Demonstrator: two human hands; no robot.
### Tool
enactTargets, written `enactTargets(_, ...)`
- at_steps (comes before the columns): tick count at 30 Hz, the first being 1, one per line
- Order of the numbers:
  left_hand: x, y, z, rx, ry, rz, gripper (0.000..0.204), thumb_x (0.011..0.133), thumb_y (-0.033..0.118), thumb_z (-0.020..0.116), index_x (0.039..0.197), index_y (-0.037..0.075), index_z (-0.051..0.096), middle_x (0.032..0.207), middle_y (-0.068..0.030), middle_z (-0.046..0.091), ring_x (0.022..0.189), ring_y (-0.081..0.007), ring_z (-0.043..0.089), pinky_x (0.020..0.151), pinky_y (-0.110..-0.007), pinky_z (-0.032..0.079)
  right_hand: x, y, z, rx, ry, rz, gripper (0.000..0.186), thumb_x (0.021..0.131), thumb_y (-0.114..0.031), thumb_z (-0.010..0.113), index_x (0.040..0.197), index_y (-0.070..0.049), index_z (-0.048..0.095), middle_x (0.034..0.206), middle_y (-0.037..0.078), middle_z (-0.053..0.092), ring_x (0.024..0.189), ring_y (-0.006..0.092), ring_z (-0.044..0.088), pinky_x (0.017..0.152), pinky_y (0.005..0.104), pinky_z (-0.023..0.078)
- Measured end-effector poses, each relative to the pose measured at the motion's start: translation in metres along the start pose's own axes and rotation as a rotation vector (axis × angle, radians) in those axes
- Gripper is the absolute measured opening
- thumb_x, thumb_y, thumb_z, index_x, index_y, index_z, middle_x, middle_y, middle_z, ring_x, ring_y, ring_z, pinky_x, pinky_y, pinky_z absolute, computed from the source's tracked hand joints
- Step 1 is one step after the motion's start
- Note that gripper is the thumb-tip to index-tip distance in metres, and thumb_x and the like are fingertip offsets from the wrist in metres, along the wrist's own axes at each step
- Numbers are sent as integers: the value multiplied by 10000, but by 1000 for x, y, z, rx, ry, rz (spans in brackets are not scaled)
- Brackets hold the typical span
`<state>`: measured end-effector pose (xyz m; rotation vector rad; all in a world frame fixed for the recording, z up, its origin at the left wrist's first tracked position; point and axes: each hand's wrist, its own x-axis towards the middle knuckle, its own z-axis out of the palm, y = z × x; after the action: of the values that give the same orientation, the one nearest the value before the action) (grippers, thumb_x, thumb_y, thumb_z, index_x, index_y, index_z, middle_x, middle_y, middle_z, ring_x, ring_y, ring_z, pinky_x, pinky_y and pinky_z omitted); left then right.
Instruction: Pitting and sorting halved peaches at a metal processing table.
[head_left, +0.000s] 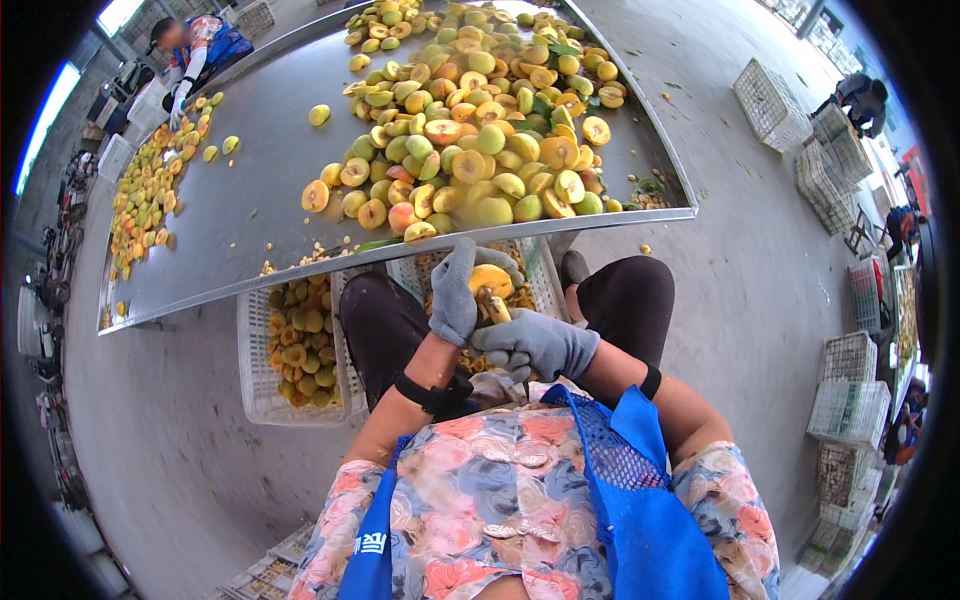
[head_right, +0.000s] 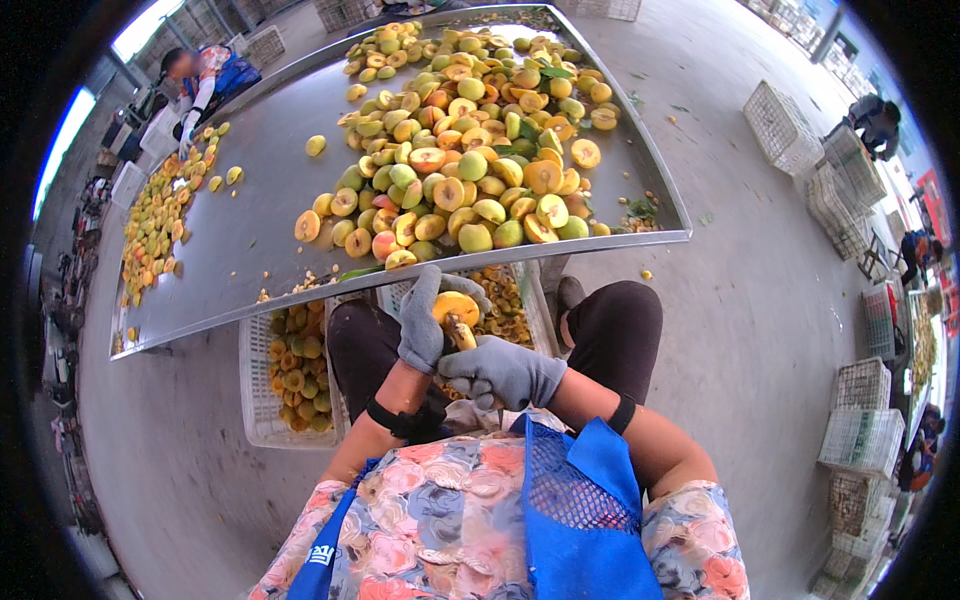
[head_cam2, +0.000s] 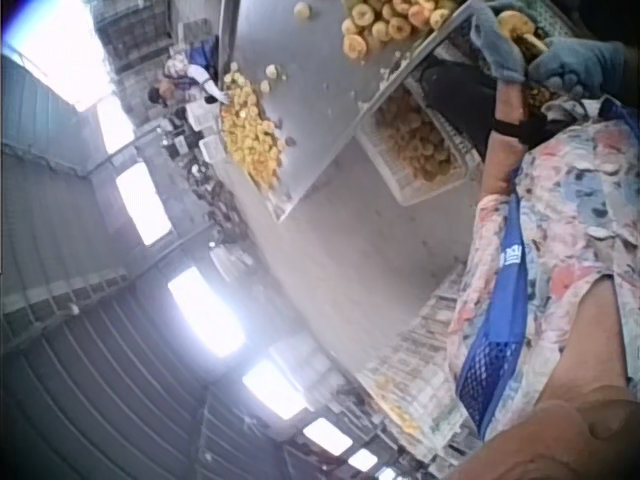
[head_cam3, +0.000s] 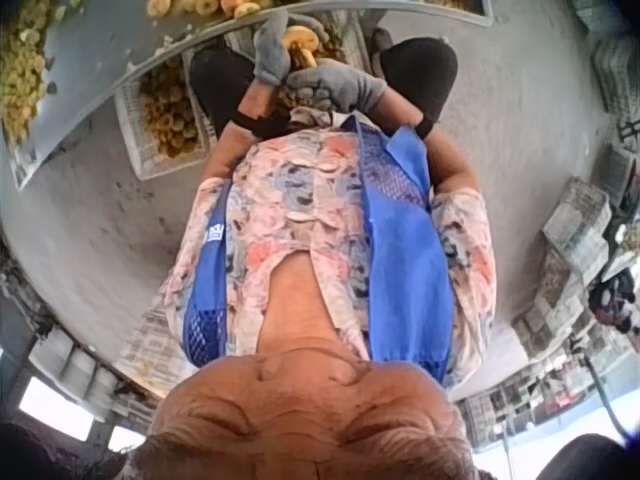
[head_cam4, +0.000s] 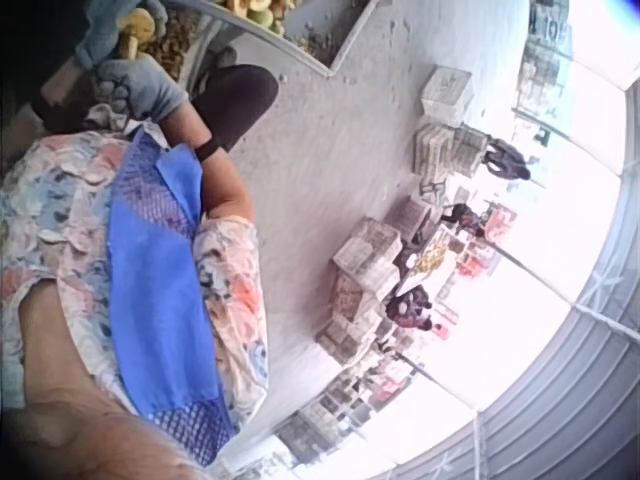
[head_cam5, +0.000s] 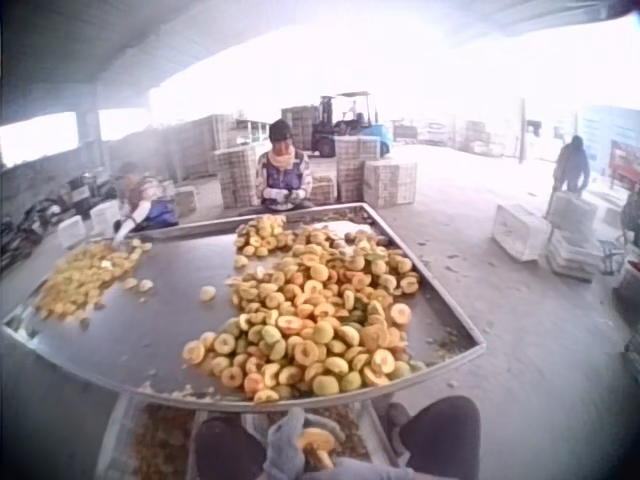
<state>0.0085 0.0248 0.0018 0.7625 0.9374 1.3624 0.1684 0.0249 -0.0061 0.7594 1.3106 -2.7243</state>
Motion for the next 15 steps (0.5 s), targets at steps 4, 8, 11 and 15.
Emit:
enactTargets(4, 4, -3, -19, 24, -162, -42, 547, 1029, 404, 362, 818, -19, 638, 795, -184, 678, 677, -266, 664, 669, -373, 556, -10, -12, 21, -896, 186, -195, 190, 849, -135, 605, 1030, -119, 661, 715, 33, 577, 584, 127, 572, 513, 275, 451)
enactTargets(8, 6, -21, -24, -272, -208, -84, 491, 1027, 378, 375, 812, 22, 637, 798, -187, 659, 682, -336, 647, 649, -404, 548, -8, -14, 28, 61, 33, 16, 131, 947, -157, 571, 932, -43, 634, 607, -26, 507, 433, 61, 448, 376, 233, 331)
enactTargets(11, 8, -22, -16, -501, -121, -124, 447, 1019, 367, 398, 837, 40, 643, 821, -182, 659, 684, -362, 640, 613, -437, 544, -6, -21, 31, 347, 0, 102, 214, 980, -213, 552, 911, -32, 642, 576, -24, 485, 419, 49, 429, 359, 232, 308)
enactTargets(15, 12, -18, -15, -512, 115, -196, 438, 1013, 382, 398, 912, 26, 632, 855, -157, 668, 735, -339, 664, 637, -437, 577, 4, -20, 29, -253, 302, 42, 231, 897, -240, 644, 937, -12, 652, 661, 23, 586, 525, 122, 550, 453, 277, 407)
